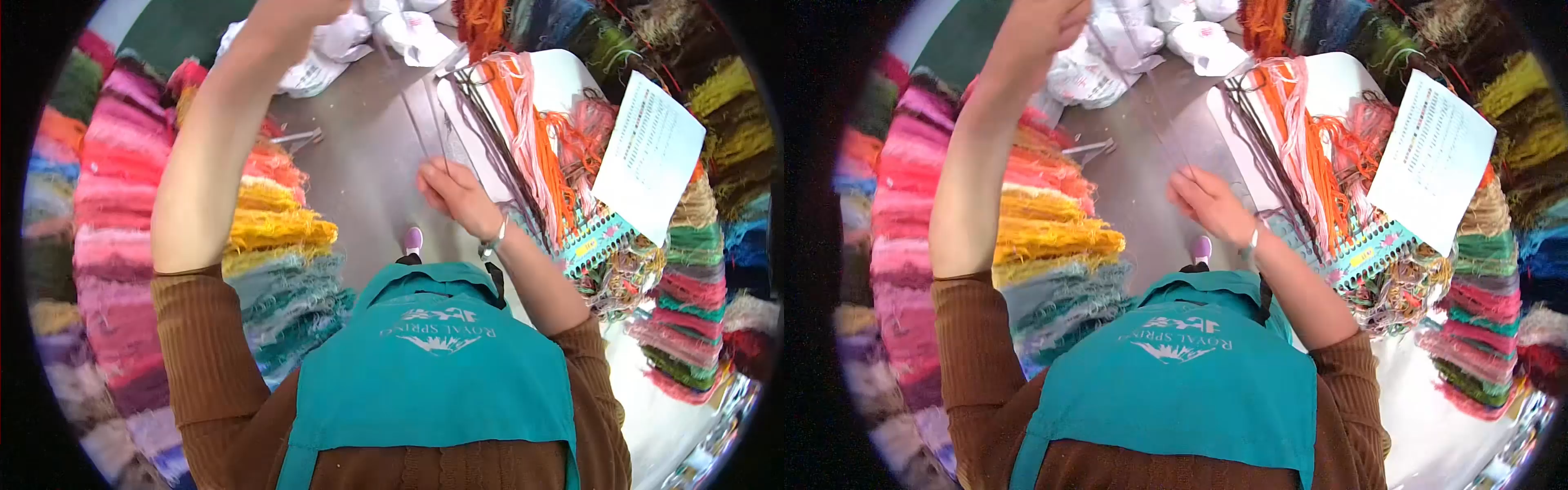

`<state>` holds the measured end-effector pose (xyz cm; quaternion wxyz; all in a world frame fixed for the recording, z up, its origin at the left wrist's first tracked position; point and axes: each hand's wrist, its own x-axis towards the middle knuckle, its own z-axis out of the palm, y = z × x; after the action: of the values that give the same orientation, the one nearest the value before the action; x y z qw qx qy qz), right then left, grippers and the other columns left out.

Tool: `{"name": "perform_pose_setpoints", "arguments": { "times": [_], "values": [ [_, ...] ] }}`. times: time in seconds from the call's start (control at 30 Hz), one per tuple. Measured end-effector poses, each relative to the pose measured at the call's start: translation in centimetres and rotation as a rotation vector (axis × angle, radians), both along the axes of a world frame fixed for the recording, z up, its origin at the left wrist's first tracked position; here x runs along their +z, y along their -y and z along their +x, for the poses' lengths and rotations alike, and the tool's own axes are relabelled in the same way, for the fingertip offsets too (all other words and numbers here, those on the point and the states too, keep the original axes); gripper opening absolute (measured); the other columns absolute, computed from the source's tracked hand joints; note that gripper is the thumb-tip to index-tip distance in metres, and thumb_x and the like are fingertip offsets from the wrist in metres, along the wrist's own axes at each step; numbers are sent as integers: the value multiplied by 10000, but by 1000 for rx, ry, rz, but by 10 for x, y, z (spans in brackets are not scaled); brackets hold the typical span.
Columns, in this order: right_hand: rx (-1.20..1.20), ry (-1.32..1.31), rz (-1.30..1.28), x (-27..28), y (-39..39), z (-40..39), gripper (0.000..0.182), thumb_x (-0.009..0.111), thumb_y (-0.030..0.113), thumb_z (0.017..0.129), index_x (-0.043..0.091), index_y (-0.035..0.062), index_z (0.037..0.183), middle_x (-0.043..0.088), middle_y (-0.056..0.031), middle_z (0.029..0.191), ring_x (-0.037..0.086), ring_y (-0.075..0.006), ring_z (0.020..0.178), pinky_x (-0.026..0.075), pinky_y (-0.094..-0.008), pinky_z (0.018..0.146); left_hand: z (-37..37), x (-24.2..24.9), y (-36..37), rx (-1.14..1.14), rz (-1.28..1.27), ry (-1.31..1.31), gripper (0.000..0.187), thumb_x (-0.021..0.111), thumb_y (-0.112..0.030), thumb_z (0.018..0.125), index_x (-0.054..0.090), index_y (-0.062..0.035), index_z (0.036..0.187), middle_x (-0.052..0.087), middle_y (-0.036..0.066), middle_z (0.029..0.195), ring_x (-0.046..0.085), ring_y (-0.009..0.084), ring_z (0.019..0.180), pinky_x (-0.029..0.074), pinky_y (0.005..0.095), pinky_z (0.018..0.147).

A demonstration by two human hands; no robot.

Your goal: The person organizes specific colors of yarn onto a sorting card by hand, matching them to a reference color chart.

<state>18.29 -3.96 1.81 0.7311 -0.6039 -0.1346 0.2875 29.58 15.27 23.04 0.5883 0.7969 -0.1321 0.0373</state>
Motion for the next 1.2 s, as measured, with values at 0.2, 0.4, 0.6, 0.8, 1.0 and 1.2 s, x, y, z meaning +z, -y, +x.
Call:
{"name": "perform_pose_setpoints", "arguments": {
  "times": [0.2, 0.4, 0.6, 0.8, 1.0, 1.2],
  "values": [
    [-276, -37, -214, -45, 34, -42, 306, 451, 271, 997, 585, 40, 848, 513, 1, 593, 471, -81, 518, 374, -247, 489, 98, -13, -48, 108, 387, 549, 236, 517, -202, 907, 608, -53, 748, 389, -67, 535, 339, 37, 458, 256, 240, 431],
    [-586, -216, -449, -49, 50, -140, 316, 452, 251, 990, 566, 32, 794, 550, -18, 600, 507, -112, 520, 408, -287, 510, 130, -35, -28, -202, 141, 136, 234, 528, -248, 944, 630, -42, 901, 410, -57, 584, 327, 37, 489, 244, 221, 448],
    [-1133, -640, 124, -62, 63, -284, 267, 448, 196, 951, 481, 57, 725, 463, -59, 572, 466, -160, 527, 379, -287, 523, 70, -81, 63, -594, 205, -72, 208, 535, -213, 934, 631, -33, 972, 589, -24, 765, 405, 10, 577, 286, 184, 493],
    [-1693, -689, 519, -132, 124, -494, 191, 512, 222, 948, 542, 101, 804, 469, 3, 604, 500, -159, 591, 426, -301, 546, 16, -145, 137, -1022, 471, -4, 199, 597, -160, 901, 663, 28, 891, 611, -8, 738, 527, 67, 696, 431, 251, 633],
    [-2306, -1158, -478, -127, 201, -613, 230, 536, 144, 832, 573, 29, 1027, 660, -155, 1021, 633, -242, 943, 518, -402, 775, -47, -180, 189, -1312, 213, -356, 301, 587, -177, 941, 564, -5, 1188, 595, -10, 819, 482, 28, 666, 386, 210, 558],
    [-1997, -43, -1195, -72, 268, -499, 489, 495, -9, 820, 531, 17, 1306, 541, -107, 1345, 487, -224, 1263, 367, -360, 1062, -88, -162, 210, -1485, 152, -592, 347, 461, -115, 964, 450, -14, 1296, 458, -18, 732, 453, 51, 614, 385, 215, 547]
  ]
}}
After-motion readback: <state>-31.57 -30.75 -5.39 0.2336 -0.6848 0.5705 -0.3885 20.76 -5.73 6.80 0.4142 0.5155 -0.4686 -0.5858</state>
